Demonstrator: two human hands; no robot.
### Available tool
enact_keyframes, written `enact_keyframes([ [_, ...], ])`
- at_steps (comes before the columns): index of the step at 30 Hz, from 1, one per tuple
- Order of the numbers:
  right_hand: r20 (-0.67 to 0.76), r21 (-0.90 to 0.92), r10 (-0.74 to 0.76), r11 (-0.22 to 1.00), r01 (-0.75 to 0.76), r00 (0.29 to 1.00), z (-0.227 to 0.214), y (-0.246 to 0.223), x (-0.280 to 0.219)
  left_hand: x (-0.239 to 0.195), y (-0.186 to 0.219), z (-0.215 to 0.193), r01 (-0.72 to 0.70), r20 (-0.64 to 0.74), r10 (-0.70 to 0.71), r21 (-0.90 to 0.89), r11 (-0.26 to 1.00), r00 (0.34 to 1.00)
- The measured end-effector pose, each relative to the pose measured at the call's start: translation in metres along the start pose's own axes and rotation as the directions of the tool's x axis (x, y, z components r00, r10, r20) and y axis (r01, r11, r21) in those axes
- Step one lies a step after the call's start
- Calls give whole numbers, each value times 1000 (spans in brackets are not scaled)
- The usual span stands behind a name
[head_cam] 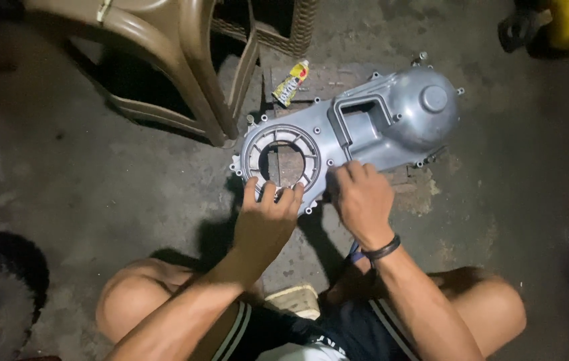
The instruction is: Wiping and inspecting a motorcycle engine casing using a cloth
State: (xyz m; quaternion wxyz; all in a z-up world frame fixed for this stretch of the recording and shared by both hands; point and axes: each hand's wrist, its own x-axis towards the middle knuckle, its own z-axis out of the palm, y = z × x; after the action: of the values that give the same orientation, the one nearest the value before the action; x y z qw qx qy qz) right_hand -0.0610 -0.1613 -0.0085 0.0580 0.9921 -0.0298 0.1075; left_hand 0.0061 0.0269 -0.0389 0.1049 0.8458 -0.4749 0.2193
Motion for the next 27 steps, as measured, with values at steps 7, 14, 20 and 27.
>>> enact_keyframes([
  [7, -111, 35, 23, 999, -19, 994, 11, 1, -5, 5, 0, -12, 4, -56, -4, 0, 1000, 998],
  [14, 178, 755, 494, 486, -440, 851, 1, 36, -17, 20, -2, -30, 30, -95, -36, -66, 997, 995],
  [20, 681, 676, 536, -722, -147, 499, -7, 50, -24, 34, 14, -26, 67, -168, -117, -276, 959, 979],
  [27, 704, 661, 548, -738, -135, 452, -1, 51, -29, 58, 40, -39, 80, -121, -206, -646, 759, 971],
])
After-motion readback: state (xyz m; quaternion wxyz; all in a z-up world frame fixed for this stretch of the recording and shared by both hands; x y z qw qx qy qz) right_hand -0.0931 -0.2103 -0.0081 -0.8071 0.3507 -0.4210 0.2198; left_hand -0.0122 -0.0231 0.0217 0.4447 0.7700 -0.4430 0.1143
